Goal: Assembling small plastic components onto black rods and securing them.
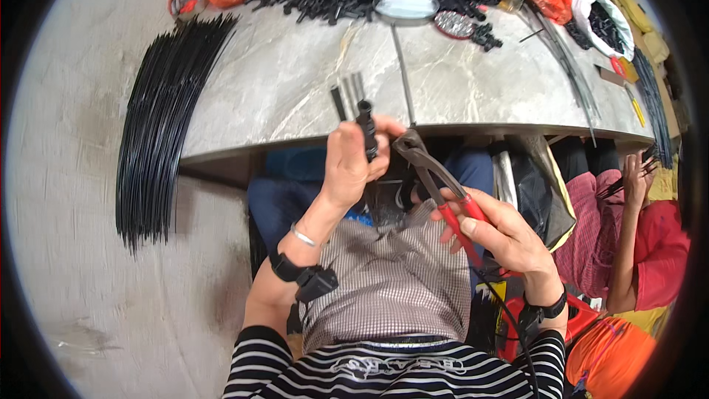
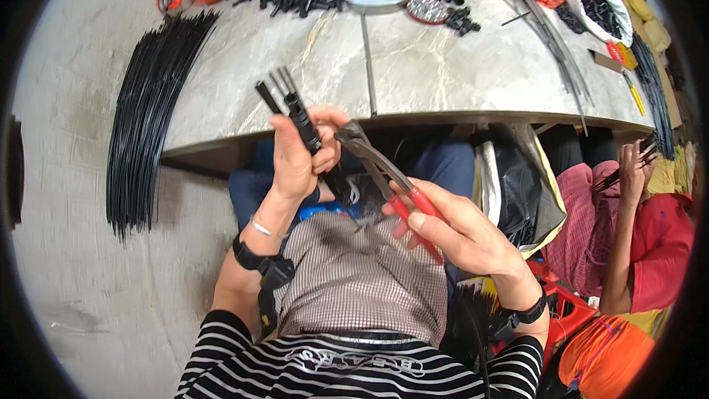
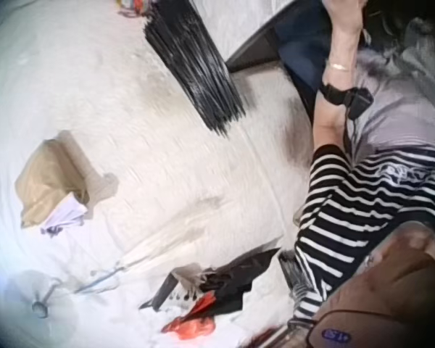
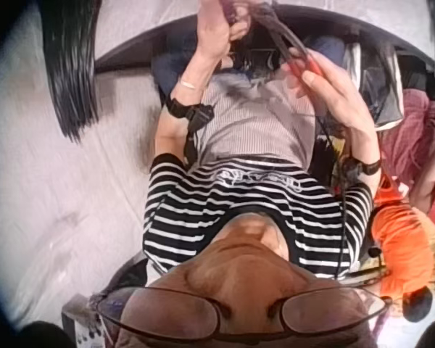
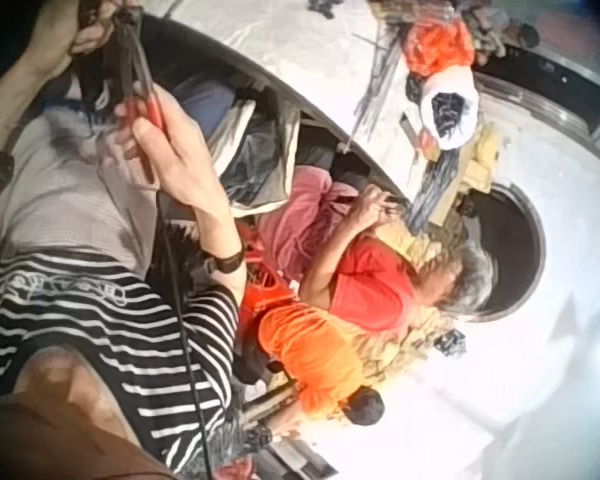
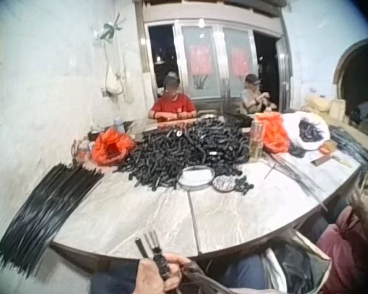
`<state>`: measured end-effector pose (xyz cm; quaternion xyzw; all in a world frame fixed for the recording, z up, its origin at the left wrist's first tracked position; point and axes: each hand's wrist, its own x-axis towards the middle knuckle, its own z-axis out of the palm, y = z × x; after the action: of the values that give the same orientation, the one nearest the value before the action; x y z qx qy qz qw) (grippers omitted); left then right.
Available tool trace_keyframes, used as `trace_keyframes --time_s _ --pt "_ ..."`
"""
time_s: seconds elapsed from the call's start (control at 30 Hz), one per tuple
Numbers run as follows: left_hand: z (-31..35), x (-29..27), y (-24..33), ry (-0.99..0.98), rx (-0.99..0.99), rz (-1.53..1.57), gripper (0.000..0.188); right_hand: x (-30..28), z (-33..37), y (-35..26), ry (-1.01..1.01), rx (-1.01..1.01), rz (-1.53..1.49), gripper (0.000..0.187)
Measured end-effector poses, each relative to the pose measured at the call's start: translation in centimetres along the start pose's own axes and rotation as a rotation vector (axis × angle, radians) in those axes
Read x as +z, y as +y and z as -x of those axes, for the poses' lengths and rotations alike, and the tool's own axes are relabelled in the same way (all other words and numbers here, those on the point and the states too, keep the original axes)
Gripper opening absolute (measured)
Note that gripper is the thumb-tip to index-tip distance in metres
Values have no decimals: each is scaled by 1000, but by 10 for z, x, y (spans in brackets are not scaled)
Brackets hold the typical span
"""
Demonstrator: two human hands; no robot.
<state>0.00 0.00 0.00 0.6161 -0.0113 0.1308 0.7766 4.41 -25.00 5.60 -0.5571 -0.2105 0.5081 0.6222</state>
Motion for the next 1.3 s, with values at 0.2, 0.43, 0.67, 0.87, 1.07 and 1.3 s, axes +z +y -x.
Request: trace_keyframes --time_s 0.2,0.43,0.67,0.87,1.07,1.3 --pt "-13 -9 4 147 11 97 96 -33 -57 -33 414 -414 1185 38" --pt "3 -23 -4 124 -41 140 93 -98 -116 -6 795 -467 1586 41" --pt "7 -30 -10 4 -36 238 93 -131 -136 -52 662 -526 1627 30" --pt "4 -25 -22 -38 -73 205 95 -196 -207 -98 890 -586 1513 15" --pt "8 -34 -30 -16 -69 217 95 -212 -229 -92 903 -363 1566 11" --pt "7 -33 -36 15 -101 193 97 -216 -234 -86 887 -493 1535 12"
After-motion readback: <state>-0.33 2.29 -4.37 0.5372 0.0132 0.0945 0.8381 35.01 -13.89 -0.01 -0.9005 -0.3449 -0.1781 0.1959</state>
